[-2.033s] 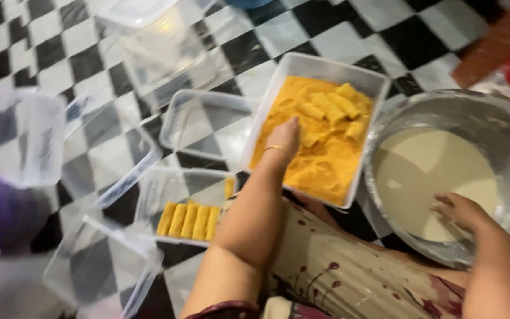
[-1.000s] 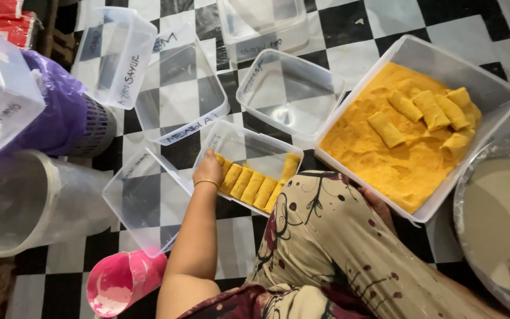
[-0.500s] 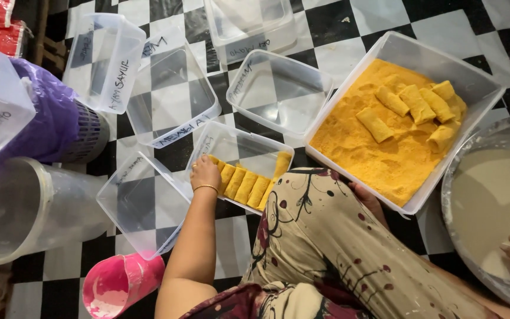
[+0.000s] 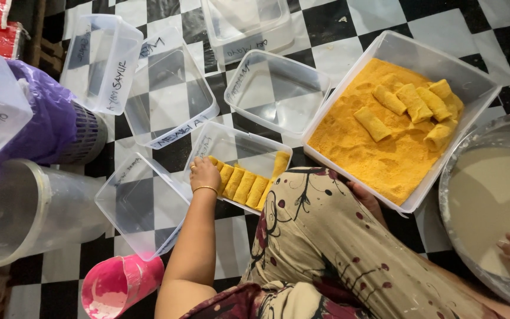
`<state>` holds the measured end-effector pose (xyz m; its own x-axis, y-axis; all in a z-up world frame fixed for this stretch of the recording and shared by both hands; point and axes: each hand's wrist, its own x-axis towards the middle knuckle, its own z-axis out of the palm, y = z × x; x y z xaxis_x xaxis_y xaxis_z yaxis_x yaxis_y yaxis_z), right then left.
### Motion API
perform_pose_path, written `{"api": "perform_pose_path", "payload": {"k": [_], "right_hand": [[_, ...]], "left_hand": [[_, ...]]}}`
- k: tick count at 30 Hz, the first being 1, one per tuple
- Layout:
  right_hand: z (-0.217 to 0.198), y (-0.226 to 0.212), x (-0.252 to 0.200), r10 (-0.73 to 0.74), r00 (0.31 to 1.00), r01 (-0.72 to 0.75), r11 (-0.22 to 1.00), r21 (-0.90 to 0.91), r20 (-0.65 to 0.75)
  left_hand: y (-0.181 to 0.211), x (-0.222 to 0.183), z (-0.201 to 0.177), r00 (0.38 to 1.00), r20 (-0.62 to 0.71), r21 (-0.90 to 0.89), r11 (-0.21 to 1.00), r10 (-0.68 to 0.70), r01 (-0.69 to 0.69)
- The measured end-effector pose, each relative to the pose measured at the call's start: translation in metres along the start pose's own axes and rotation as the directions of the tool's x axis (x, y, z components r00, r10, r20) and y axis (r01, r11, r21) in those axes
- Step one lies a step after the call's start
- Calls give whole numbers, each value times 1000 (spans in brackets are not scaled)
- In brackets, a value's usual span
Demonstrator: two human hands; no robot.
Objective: Coating rolled food items in batter and breadcrumbs/powder before placing them in containers.
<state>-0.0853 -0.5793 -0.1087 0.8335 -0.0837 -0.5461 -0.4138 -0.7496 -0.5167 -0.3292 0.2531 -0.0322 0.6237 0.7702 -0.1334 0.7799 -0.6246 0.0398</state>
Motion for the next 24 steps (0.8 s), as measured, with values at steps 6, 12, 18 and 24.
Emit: {"api": "perform_pose_path", "payload": {"k": [6, 12, 18, 24], "right_hand": [[-1, 63, 51, -125, 992, 126, 991, -43, 28], [1, 68, 54, -124, 992, 123, 992, 35, 29], [-3, 40, 33, -94, 995, 95, 993, -70, 28], [-5, 13, 13, -36, 998, 38, 998, -41, 42]], "left_hand": [[11, -11, -16, 1000, 12, 92, 995, -28, 27], [25, -21, -42, 992, 77, 31, 994, -105, 102], [16, -10, -23, 988, 116, 60, 994, -102, 95], [18, -16, -10, 982, 33, 114, 977, -187, 182]]}}
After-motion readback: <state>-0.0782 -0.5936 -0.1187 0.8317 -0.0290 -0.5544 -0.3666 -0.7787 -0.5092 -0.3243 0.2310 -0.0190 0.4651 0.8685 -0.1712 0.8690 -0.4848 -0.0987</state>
